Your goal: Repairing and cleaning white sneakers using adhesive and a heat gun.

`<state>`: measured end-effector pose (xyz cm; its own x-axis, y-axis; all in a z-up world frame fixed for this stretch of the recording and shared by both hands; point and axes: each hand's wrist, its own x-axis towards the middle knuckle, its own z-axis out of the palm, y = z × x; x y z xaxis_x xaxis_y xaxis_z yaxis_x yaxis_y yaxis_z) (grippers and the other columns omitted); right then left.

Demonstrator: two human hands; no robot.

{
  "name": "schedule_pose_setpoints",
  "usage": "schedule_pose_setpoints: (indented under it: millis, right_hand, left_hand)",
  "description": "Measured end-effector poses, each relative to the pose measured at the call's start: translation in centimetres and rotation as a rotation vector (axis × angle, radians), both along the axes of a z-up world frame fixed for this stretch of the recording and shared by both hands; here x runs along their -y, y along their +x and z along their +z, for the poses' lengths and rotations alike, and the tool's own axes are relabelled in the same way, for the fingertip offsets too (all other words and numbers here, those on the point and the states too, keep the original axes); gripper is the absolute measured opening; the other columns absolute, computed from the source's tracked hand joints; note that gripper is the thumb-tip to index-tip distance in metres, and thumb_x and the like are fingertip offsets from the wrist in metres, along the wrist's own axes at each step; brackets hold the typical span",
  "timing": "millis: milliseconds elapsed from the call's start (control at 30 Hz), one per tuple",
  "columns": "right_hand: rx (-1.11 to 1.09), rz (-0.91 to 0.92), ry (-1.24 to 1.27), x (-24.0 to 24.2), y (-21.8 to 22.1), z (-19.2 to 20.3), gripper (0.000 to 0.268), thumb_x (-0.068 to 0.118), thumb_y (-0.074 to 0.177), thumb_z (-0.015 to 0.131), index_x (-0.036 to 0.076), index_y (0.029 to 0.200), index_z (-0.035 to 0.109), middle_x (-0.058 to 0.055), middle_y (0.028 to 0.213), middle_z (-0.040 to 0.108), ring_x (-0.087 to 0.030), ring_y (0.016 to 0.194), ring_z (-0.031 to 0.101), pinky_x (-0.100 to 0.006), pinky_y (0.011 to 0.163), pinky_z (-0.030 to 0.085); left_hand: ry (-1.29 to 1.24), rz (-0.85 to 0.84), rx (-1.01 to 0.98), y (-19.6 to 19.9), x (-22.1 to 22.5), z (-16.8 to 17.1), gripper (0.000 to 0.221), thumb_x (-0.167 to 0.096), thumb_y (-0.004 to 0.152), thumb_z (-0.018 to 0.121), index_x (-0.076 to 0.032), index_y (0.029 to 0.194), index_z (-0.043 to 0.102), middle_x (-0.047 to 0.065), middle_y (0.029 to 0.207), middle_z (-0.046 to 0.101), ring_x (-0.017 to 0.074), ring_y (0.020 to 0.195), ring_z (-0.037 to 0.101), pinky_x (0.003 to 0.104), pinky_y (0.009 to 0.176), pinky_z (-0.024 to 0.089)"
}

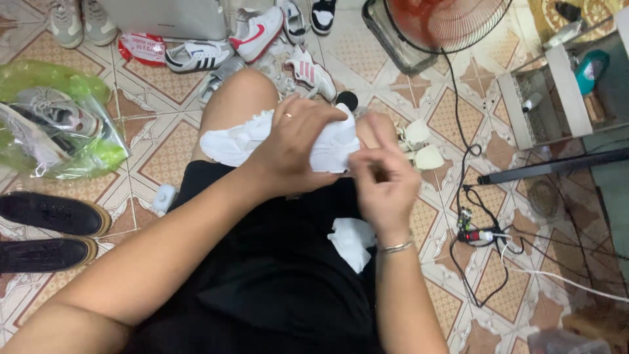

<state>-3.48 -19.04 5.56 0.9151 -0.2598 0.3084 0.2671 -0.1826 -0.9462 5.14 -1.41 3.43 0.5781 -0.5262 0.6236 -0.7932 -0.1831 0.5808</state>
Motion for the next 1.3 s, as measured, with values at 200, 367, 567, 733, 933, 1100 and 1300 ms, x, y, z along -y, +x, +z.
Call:
schedule_pose_setpoints:
  millis: [200, 367, 567, 733, 933, 1100, 1300]
  right_hand:
    - [-0.151, -0.148, 0.02, 4.6, -0.6, -7.4, 0.005, 0.004, 0.096, 0.071, -0.002, 0.097, 0.071, -0.018, 0.151, 0.061, -0.01, 0.106, 0.07, -0.022, 0.084, 0.057]
    - [-0.108, -0.196, -0.216, 2.9, -1.0, -6.9, 0.005, 0.0, 0.09, 0.075, -0.005, 0.093, 0.074, -0.022, 0.151, 0.057, -0.014, 0.107, 0.062, -0.025, 0.088, 0.049]
    - [-0.117, -0.216, 0.043, 3.9, -0.8, -8.6, 0.002, 0.001, 0.093, 0.074, 0.0, 0.095, 0.074, -0.018, 0.16, 0.048, -0.008, 0.104, 0.065, -0.02, 0.083, 0.055]
    - [-0.236, -0.187, -0.272, 3.4, -0.4, -8.0, 0.004, -0.003, 0.086, 0.076, -0.001, 0.088, 0.077, -0.017, 0.155, 0.058, -0.012, 0.068, 0.057, -0.022, 0.06, 0.044]
    - [-0.065, -0.262, -0.49, 2.8, -0.2, -8.1, 0.004, 0.0, 0.085, 0.08, 0.002, 0.088, 0.078, -0.006, 0.103, 0.072, -0.011, 0.093, 0.072, -0.028, 0.086, 0.056]
    - [-0.139, -0.28, -0.037, 3.1, 0.4, -7.0, 0.003, 0.006, 0.091, 0.074, 0.003, 0.093, 0.076, -0.013, 0.147, 0.058, -0.012, 0.113, 0.068, -0.025, 0.087, 0.058]
    - [-0.13, -0.216, 0.052, 4.9, 1.0, -9.1, 0.008, 0.008, 0.092, 0.077, 0.0, 0.095, 0.077, -0.014, 0.146, 0.06, -0.013, 0.117, 0.068, -0.026, 0.091, 0.057]
  left_hand:
    - [0.146, -0.017, 0.021, 0.1, 3.8, -2.2, 0.085, -0.029, 0.066, 0.089, -0.001, 0.135, 0.05, 0.014, 0.127, 0.058, 0.0358, 0.124, 0.053, 0.06, 0.114, 0.029]
    - [0.215, -0.006, 0.009, 0.3, 5.7, -4.1, 0.084, -0.029, 0.068, 0.09, 0.001, 0.134, 0.047, 0.012, 0.128, 0.059, 0.033, 0.12, 0.056, 0.063, 0.112, 0.029]
    - [0.238, -0.018, -0.025, 0.1, 5.7, -3.6, 0.089, -0.026, 0.061, 0.092, 0.002, 0.133, 0.047, 0.013, 0.126, 0.059, 0.0335, 0.117, 0.057, 0.062, 0.11, 0.029]
    - [0.234, 0.002, 0.009, -0.1, 5.7, -3.5, 0.085, -0.028, 0.069, 0.092, 0.003, 0.134, 0.046, 0.014, 0.128, 0.058, 0.0334, 0.117, 0.056, 0.061, 0.111, 0.029]
    - [0.243, 0.045, -0.056, 0.3, 5.8, -3.4, 0.08, -0.028, 0.071, 0.089, 0.003, 0.132, 0.047, 0.015, 0.119, 0.062, 0.034, 0.115, 0.059, 0.06, 0.112, 0.029]
    - [0.254, 0.025, -0.104, 0.6, 6.2, -3.2, 0.085, -0.027, 0.064, 0.09, 0.003, 0.131, 0.046, 0.018, 0.115, 0.065, 0.0363, 0.112, 0.06, 0.061, 0.107, 0.03]
    - [0.245, 0.014, -0.069, 0.8, 6.4, -3.1, 0.089, -0.029, 0.061, 0.09, 0.002, 0.131, 0.044, 0.018, 0.119, 0.065, 0.037, 0.113, 0.061, 0.062, 0.108, 0.029]
